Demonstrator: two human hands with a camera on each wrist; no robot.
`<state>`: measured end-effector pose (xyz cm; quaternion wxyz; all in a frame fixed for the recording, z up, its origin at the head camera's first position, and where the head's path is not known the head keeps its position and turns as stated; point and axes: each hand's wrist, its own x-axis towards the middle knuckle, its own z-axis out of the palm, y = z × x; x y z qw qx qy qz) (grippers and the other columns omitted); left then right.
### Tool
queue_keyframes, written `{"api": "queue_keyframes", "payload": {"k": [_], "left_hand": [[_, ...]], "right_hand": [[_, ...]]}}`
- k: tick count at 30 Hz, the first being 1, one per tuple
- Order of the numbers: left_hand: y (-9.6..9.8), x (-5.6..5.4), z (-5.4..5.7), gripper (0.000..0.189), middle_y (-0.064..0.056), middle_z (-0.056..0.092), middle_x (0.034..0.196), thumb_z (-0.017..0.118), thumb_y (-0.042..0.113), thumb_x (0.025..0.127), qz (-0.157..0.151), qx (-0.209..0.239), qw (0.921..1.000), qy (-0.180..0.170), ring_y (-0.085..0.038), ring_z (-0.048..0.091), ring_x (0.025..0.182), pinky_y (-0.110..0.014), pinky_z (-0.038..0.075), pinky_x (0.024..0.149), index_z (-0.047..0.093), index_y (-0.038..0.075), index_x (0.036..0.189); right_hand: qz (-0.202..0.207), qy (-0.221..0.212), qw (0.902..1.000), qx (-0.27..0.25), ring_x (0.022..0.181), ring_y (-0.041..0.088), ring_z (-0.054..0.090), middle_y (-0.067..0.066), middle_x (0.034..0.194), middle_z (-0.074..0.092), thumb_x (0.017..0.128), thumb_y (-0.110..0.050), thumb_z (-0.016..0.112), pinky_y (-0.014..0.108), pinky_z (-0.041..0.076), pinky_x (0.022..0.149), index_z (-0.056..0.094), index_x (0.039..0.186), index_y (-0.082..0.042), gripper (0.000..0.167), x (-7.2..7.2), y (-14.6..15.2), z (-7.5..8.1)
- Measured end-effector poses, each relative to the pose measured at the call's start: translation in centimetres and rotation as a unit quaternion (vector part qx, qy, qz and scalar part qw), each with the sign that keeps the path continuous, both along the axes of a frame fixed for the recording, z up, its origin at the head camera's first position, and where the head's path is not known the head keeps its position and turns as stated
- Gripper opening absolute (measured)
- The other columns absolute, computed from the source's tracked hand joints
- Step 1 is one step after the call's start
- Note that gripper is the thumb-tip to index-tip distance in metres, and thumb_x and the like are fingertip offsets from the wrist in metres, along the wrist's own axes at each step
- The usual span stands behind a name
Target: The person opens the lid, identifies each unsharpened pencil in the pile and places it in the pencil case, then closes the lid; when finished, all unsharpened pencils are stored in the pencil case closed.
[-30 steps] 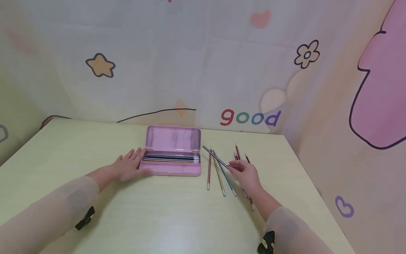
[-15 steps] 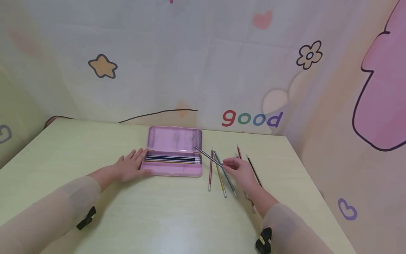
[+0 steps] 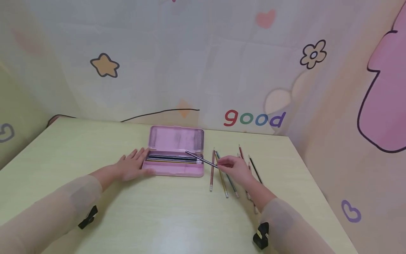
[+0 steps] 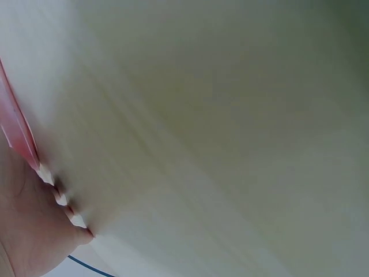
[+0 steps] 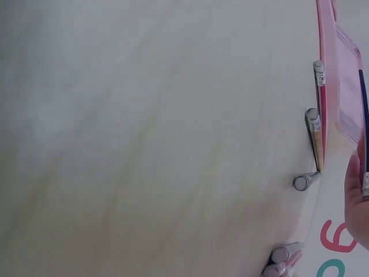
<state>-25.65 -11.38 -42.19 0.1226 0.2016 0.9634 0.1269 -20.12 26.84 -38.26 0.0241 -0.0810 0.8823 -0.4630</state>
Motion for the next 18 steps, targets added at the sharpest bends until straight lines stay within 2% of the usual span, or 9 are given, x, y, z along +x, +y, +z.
{"api": "queue_keyframes", "payload": {"k": [8, 18], "left_hand": [[0.0, 0.0, -0.2, 0.111, -0.016, 0.000, 0.155, 0.028, 0.085, 0.075, 0.005, 0.002, 1.0000, -0.007, -0.039, -0.003, 0.140, -0.065, 0.002, 0.104, -0.004, 0.010, 0.150], [0.3, 0.3, 0.4, 0.105, -0.016, -0.001, 0.155, 0.031, 0.079, 0.080, 0.006, -0.008, 0.9998, -0.017, -0.039, -0.003, 0.139, -0.065, 0.002, 0.104, -0.005, 0.010, 0.150]], "right_hand": [[0.028, -0.009, 0.9993, 0.022, 0.090, 0.021, 0.061, 0.007, 0.099, 0.067, 0.088, -0.011, 0.065, 0.030, 0.051, 0.077, 0.066, 0.107, -0.001, 0.021, -0.8, -1.1, 0.2], [0.044, -0.018, 0.9977, 0.047, 0.092, 0.019, 0.060, 0.005, 0.100, 0.067, 0.089, -0.013, 0.064, 0.031, 0.051, 0.079, 0.066, 0.109, -0.003, 0.023, -2.2, -2.6, 0.6]]}}
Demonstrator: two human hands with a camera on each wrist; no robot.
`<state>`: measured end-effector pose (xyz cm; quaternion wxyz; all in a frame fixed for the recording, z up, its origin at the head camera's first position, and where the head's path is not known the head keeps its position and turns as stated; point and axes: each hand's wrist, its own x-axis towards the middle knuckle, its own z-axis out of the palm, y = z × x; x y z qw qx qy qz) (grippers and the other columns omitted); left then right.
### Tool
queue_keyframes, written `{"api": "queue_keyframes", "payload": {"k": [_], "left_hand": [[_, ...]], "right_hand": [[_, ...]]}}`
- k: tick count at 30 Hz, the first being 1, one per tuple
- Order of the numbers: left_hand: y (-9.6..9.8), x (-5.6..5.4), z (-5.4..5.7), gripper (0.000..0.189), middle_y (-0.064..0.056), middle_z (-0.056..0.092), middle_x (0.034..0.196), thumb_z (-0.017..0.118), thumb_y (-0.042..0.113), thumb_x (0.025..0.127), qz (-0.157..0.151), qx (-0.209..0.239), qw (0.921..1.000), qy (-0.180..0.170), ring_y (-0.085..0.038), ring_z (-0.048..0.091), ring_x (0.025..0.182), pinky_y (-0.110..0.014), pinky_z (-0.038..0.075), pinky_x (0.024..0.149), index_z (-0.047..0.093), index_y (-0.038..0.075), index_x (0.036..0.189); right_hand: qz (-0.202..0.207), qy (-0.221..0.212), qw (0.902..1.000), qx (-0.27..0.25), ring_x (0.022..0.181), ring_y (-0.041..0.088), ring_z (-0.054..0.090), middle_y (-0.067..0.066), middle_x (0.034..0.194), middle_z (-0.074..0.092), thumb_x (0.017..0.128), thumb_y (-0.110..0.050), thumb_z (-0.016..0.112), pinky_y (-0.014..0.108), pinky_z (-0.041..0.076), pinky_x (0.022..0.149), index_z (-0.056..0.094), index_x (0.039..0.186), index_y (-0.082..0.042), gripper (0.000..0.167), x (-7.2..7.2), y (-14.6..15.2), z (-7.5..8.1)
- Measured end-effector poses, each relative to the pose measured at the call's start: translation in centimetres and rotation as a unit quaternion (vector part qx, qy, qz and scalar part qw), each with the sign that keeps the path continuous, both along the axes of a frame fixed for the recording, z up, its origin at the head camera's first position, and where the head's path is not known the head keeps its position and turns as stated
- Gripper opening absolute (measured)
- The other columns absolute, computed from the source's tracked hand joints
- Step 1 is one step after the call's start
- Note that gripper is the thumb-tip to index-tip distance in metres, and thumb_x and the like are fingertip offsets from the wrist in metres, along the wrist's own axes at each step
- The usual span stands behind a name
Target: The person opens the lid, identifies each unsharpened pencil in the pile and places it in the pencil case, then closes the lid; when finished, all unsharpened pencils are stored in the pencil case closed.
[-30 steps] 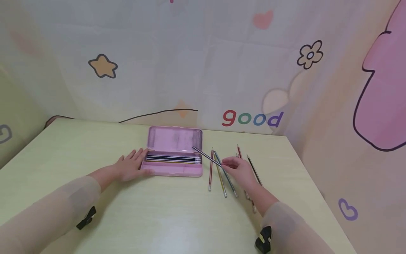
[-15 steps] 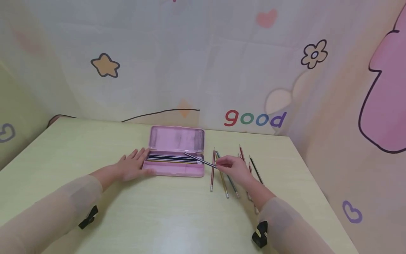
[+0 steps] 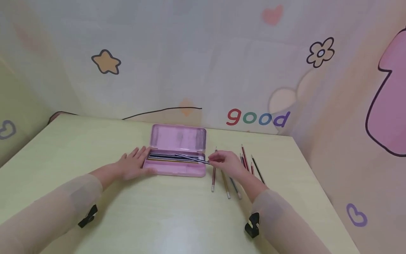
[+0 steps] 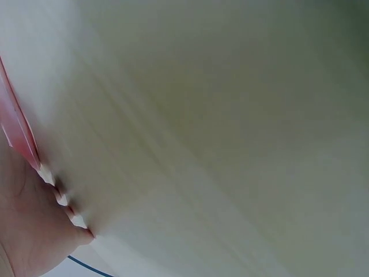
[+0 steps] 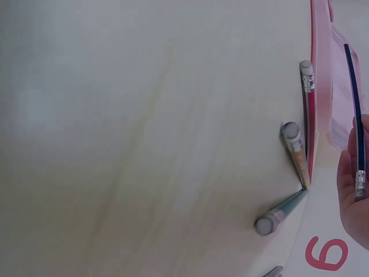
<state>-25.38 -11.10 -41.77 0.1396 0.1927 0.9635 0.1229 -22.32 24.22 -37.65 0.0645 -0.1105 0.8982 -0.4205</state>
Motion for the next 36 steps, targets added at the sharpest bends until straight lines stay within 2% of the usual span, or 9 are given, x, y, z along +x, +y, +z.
{"api": "queue_keyframes", "payload": {"k": [12, 18, 24, 30, 36], "left_hand": [[-0.2, 0.0, 0.2, 0.109, -0.016, 0.000, 0.155, 0.031, 0.082, 0.077, -0.003, 0.006, 1.0000, 0.004, -0.039, -0.003, 0.139, -0.065, 0.003, 0.104, -0.005, 0.010, 0.150], [-0.4, 0.1, 0.4, 0.107, -0.018, 0.000, 0.155, 0.031, 0.080, 0.079, -0.001, 0.006, 1.0000, 0.005, -0.040, -0.003, 0.139, -0.065, 0.002, 0.104, -0.003, 0.007, 0.150], [-0.1, 0.0, 0.1, 0.110, -0.017, -0.002, 0.155, 0.030, 0.082, 0.077, -0.003, 0.010, 0.9999, 0.003, -0.039, -0.004, 0.139, -0.064, 0.000, 0.105, -0.004, 0.008, 0.150], [-0.1, -0.2, -0.3, 0.111, -0.015, -0.002, 0.155, 0.029, 0.085, 0.075, 0.005, 0.000, 1.0000, 0.003, -0.037, -0.005, 0.140, -0.064, 0.001, 0.105, -0.006, 0.011, 0.150], [-0.1, 0.2, 0.2, 0.109, -0.015, -0.002, 0.155, 0.029, 0.083, 0.077, 0.004, -0.002, 1.0000, 0.000, -0.037, -0.004, 0.140, -0.063, 0.001, 0.105, -0.005, 0.010, 0.150]], "right_hand": [[0.025, 0.000, 0.9997, 0.006, 0.091, 0.019, 0.059, 0.005, 0.099, 0.067, 0.088, -0.013, 0.065, 0.030, 0.051, 0.079, 0.067, 0.107, -0.004, 0.021, -1.2, -1.7, 0.5], [0.048, -0.002, 0.9987, -0.017, 0.089, 0.018, 0.061, 0.005, 0.099, 0.067, 0.088, -0.011, 0.065, 0.030, 0.051, 0.079, 0.067, 0.106, -0.003, 0.020, -1.9, -2.7, 0.6], [0.039, -0.007, 0.9992, -0.004, 0.087, 0.017, 0.060, 0.004, 0.095, 0.067, 0.087, -0.010, 0.066, 0.029, 0.051, 0.076, 0.068, 0.104, -0.004, 0.018, -2.1, -3.5, 0.6], [0.051, -0.005, 0.9987, 0.003, 0.087, 0.017, 0.060, 0.005, 0.096, 0.067, 0.087, -0.009, 0.066, 0.029, 0.052, 0.076, 0.068, 0.105, -0.005, 0.018, -2.5, -4.4, 0.7], [0.059, -0.004, 0.9983, 0.007, 0.086, 0.016, 0.061, 0.004, 0.095, 0.067, 0.086, -0.009, 0.067, 0.028, 0.052, 0.077, 0.069, 0.103, -0.006, 0.017, -2.9, -5.3, 0.6]]}}
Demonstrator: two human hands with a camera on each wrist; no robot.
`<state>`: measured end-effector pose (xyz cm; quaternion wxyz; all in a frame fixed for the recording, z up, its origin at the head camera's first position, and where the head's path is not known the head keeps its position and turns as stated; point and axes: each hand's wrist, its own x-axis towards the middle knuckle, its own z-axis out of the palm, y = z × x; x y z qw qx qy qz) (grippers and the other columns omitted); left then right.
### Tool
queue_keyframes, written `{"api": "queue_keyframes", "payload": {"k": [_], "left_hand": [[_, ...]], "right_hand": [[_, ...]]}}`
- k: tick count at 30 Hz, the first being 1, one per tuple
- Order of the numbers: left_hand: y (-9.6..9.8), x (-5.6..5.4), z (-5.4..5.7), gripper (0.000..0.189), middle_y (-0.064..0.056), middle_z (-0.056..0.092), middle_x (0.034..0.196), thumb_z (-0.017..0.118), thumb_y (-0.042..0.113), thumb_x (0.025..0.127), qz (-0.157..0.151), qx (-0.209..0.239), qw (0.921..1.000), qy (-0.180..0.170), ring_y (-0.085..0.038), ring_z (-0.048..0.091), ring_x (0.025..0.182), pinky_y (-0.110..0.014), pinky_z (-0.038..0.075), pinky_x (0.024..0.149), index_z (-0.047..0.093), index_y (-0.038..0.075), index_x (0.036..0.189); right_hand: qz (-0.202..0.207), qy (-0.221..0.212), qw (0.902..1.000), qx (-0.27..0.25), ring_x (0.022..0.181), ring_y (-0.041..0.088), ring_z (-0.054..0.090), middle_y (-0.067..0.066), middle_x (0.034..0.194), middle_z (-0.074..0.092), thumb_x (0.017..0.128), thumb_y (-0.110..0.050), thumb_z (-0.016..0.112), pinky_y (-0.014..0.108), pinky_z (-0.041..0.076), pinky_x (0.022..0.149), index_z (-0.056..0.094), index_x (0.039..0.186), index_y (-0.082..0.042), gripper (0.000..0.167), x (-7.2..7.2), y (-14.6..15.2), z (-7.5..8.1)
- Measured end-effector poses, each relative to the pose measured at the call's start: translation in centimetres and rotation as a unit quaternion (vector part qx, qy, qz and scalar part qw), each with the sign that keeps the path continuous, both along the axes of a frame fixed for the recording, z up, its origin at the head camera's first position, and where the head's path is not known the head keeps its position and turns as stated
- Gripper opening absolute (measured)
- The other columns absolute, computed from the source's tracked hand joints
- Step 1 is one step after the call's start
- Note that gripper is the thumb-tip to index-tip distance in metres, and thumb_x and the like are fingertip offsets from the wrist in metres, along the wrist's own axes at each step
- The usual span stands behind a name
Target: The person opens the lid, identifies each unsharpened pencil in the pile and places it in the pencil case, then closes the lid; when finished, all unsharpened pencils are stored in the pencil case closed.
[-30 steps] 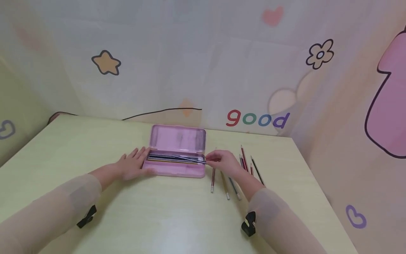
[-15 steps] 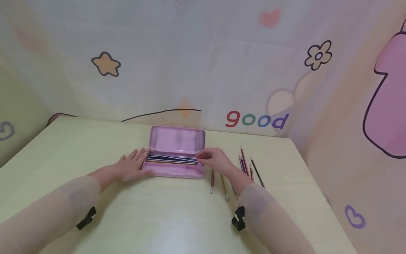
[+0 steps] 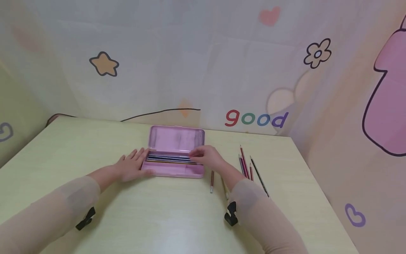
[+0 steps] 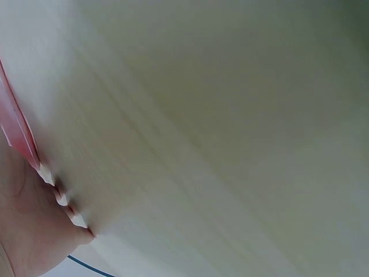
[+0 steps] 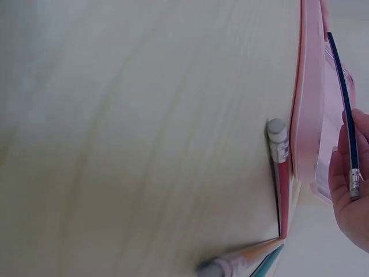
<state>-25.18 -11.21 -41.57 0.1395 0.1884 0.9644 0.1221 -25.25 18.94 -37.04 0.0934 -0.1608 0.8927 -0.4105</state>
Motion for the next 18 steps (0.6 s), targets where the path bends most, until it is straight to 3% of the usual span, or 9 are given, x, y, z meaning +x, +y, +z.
{"api": "queue_keyframes", "payload": {"k": [7, 18], "left_hand": [[0.3, 1.3, 1.5, 0.108, -0.020, 0.000, 0.154, 0.031, 0.080, 0.079, -0.007, 0.007, 0.9999, -0.008, -0.041, -0.002, 0.139, -0.063, 0.000, 0.105, -0.001, 0.005, 0.149], [0.3, 0.9, 1.3, 0.106, -0.020, 0.000, 0.154, 0.032, 0.078, 0.081, -0.008, 0.002, 1.0000, -0.001, -0.041, -0.002, 0.139, -0.064, 0.002, 0.105, -0.002, 0.004, 0.149]], "right_hand": [[0.014, 0.003, 0.9999, 0.002, 0.089, 0.016, 0.062, 0.004, 0.096, 0.068, 0.086, -0.008, 0.067, 0.028, 0.051, 0.079, 0.069, 0.103, -0.004, 0.018, -0.4, -0.6, -0.2], [0.029, 0.016, 0.9993, 0.017, 0.087, 0.015, 0.062, 0.003, 0.094, 0.069, 0.086, -0.009, 0.067, 0.028, 0.051, 0.080, 0.069, 0.103, -0.005, 0.017, -1.1, -1.6, -0.5]]}}
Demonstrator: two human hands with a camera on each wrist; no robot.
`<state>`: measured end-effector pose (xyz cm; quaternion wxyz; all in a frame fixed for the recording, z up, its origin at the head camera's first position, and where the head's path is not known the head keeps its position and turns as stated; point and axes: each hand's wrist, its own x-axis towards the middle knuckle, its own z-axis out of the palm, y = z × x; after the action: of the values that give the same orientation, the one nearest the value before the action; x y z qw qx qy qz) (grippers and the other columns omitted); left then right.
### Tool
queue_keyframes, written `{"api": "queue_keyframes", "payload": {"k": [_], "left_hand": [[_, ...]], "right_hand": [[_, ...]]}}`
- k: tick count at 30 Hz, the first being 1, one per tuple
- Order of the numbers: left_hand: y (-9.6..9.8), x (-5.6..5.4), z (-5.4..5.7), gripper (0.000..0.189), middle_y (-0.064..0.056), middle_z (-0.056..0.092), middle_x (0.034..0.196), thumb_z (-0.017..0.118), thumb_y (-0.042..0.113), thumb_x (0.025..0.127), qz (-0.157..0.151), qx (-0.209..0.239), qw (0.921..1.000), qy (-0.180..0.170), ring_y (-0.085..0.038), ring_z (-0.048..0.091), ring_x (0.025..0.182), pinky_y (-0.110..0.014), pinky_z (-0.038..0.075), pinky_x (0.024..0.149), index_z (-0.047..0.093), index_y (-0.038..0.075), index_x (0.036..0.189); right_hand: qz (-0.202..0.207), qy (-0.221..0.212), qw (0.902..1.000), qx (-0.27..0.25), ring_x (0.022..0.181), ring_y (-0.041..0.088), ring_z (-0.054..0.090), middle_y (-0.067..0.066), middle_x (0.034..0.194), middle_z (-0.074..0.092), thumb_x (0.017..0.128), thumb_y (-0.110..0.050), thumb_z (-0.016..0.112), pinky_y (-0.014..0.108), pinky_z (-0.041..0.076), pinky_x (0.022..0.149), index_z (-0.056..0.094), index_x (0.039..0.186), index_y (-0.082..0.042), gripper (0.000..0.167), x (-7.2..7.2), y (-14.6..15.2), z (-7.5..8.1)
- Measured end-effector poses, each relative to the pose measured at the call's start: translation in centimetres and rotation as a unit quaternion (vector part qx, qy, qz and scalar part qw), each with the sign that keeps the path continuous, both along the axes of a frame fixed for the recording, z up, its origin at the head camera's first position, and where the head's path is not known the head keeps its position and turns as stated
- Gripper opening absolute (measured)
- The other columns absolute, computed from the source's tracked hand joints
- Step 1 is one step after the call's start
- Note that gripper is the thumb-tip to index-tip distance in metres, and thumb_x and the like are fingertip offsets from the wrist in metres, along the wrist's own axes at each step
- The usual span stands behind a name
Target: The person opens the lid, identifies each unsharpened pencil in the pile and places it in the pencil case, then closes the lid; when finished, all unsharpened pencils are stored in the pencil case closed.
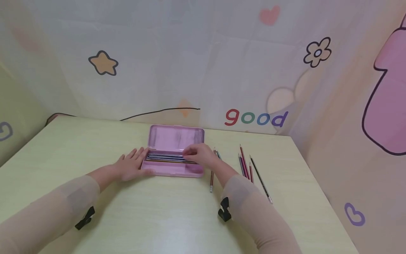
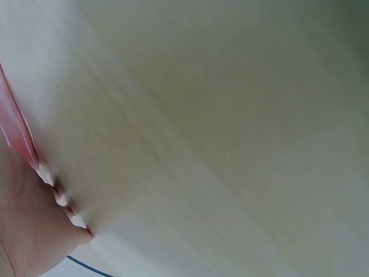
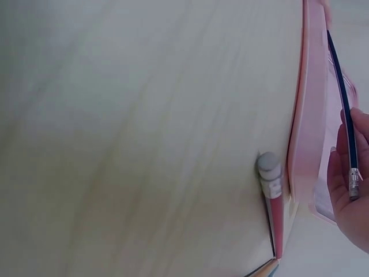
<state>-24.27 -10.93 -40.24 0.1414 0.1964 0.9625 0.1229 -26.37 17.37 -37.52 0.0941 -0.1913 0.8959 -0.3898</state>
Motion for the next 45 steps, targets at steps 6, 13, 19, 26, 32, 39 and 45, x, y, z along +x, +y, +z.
{"api": "queue_keyframes", "payload": {"k": [6, 13, 19, 26, 32, 39, 45], "left_hand": [[0.0, 0.3, 0.2, 0.103, -0.020, 0.000, 0.154, 0.033, 0.076, 0.083, 0.003, 0.000, 1.0000, -0.003, -0.041, -0.002, 0.139, -0.064, 0.003, 0.105, -0.002, 0.005, 0.149], [0.0, 0.4, 0.3, 0.106, -0.021, 0.000, 0.154, 0.031, 0.079, 0.080, -0.002, 0.007, 1.0000, -0.001, -0.042, -0.002, 0.138, -0.064, 0.001, 0.105, -0.002, 0.005, 0.149], [0.0, 0.2, 0.1, 0.108, -0.020, 0.000, 0.154, 0.030, 0.081, 0.079, -0.001, 0.007, 1.0000, -0.001, -0.041, -0.002, 0.139, -0.064, 0.001, 0.105, -0.002, 0.006, 0.150], [-0.1, -0.4, -0.8, 0.109, -0.017, 0.000, 0.155, 0.030, 0.082, 0.077, 0.005, 0.004, 1.0000, 0.003, -0.039, -0.003, 0.140, -0.063, 0.001, 0.105, -0.003, 0.007, 0.150], [-0.2, -0.8, -1.4, 0.110, -0.018, 0.000, 0.154, 0.031, 0.082, 0.077, 0.006, 0.008, 0.9999, 0.008, -0.040, -0.003, 0.139, -0.065, 0.001, 0.104, -0.002, 0.007, 0.150], [0.2, 0.1, -0.1, 0.107, -0.020, 0.001, 0.154, 0.032, 0.079, 0.080, 0.005, 0.003, 1.0000, 0.003, -0.041, -0.002, 0.139, -0.064, 0.001, 0.105, -0.001, 0.006, 0.150], [0.3, 0.7, 0.8, 0.101, -0.023, 0.002, 0.153, 0.036, 0.073, 0.084, 0.001, 0.002, 1.0000, 0.002, -0.044, 0.000, 0.138, -0.065, 0.002, 0.104, 0.000, 0.003, 0.149]], "right_hand": [[0.002, -0.014, 0.9999, -0.005, 0.087, 0.014, 0.062, 0.002, 0.094, 0.069, 0.086, -0.010, 0.067, 0.028, 0.050, 0.080, 0.069, 0.102, -0.006, 0.017, -0.2, -0.5, -0.3], [0.009, -0.012, 0.9998, -0.009, 0.085, 0.013, 0.062, 0.002, 0.091, 0.068, 0.086, -0.008, 0.067, 0.026, 0.051, 0.077, 0.069, 0.100, -0.005, 0.015, -0.2, -1.0, -0.5], [0.008, -0.014, 0.9997, -0.017, 0.084, 0.014, 0.062, 0.003, 0.091, 0.068, 0.086, -0.008, 0.067, 0.026, 0.051, 0.078, 0.069, 0.100, -0.004, 0.014, -0.1, -1.4, -0.4], [0.003, -0.007, 1.0000, -0.004, 0.086, 0.013, 0.062, 0.001, 0.091, 0.068, 0.086, -0.010, 0.067, 0.027, 0.050, 0.080, 0.069, 0.100, -0.006, 0.014, -0.1, -1.2, -0.3], [-0.006, -0.001, 1.0000, 0.005, 0.086, 0.013, 0.062, 0.000, 0.091, 0.069, 0.086, -0.012, 0.067, 0.028, 0.050, 0.081, 0.069, 0.100, -0.008, 0.015, 0.2, -0.7, -0.1], [-0.016, 0.004, 0.9998, 0.011, 0.087, 0.014, 0.062, 0.001, 0.093, 0.069, 0.086, -0.013, 0.068, 0.029, 0.050, 0.082, 0.069, 0.100, -0.007, 0.015, 0.7, 0.2, 0.1], [-0.029, -0.017, 0.9993, -0.016, 0.090, 0.016, 0.062, 0.002, 0.095, 0.068, 0.087, -0.014, 0.067, 0.030, 0.050, 0.083, 0.069, 0.102, -0.007, 0.017, 1.3, 1.3, 0.3]]}}
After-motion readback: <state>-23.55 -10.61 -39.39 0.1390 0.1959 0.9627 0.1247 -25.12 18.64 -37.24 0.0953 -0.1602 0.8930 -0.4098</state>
